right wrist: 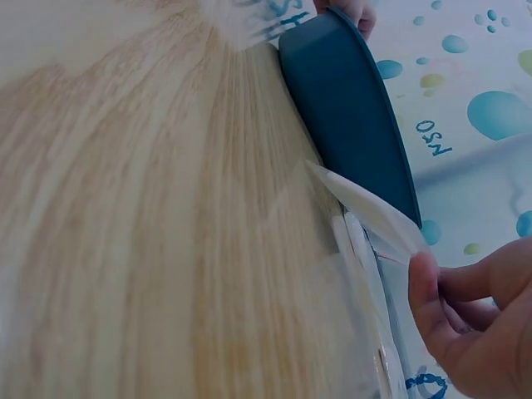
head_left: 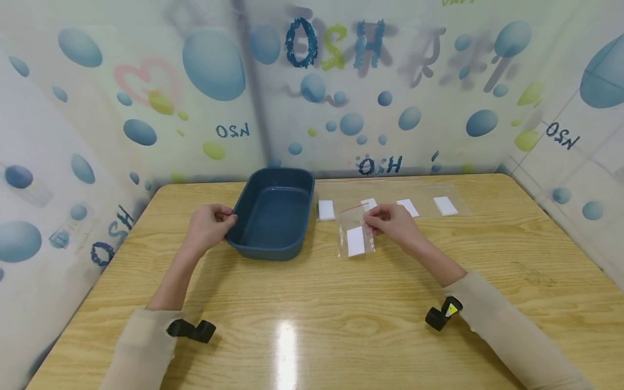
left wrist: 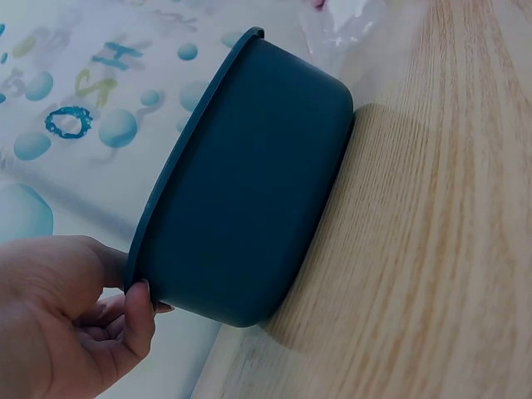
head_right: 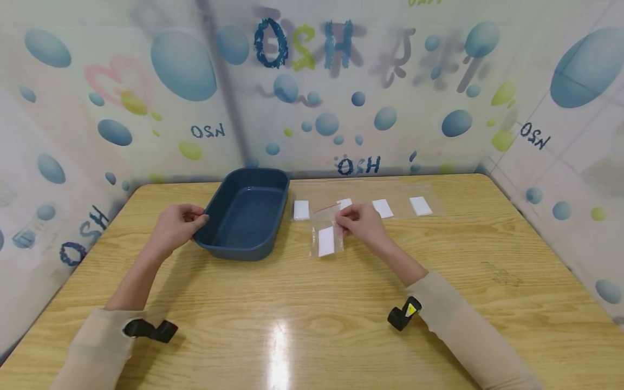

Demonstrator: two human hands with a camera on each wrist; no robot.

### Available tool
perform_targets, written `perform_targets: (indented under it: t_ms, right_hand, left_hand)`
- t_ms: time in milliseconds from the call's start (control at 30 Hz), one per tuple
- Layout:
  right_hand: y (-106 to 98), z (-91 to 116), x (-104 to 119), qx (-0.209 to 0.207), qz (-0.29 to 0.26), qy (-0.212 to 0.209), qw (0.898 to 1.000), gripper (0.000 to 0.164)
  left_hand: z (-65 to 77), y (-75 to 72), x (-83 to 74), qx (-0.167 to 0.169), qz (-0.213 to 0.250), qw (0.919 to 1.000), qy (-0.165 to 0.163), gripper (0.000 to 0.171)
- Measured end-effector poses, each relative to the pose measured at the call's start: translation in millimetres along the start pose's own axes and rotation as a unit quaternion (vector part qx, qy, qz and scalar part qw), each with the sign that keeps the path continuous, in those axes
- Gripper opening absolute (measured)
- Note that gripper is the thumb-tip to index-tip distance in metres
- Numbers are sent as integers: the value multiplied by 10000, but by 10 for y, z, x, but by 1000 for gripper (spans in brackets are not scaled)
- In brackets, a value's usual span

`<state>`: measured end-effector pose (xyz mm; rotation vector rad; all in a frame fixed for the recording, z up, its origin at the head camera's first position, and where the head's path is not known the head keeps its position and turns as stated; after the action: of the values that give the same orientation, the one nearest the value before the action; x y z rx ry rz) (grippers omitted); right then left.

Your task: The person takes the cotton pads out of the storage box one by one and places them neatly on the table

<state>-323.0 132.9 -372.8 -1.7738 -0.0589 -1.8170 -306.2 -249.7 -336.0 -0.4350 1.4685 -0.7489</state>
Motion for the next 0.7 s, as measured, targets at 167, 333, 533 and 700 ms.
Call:
perform_targets:
  t_ms: [167, 333, 533, 700]
  right_hand:
    - [8, 19, -62, 30, 355, 190, 9992, 19]
    - [-16, 36, -101, -56, 721, 267, 9970, 18]
    - [-31, 49, -177, -46, 888, 564, 9944, 20]
    - [-10, 50, -221, 129, 710, 660, 9952, 20]
  left_hand:
    - [2, -3, 7, -12, 6, 10000, -2, 30]
    - [1, -2, 0, -18, 0, 10000, 39, 30]
    - [3, -2, -3, -22, 5, 10000, 34, 29]
    - [6, -4, -6, -23, -2, 10000, 33, 29]
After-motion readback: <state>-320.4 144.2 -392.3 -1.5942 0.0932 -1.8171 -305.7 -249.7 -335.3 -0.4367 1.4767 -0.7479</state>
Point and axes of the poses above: each hand's wrist, its own z-axis away from the middle knuckle, its own y-axis out of the palm, x = y × z, the point moved 10 cm from there along -z, towards the middle knuckle, and after that the axes turned 14 degrees about x, right-handed, at the moved point
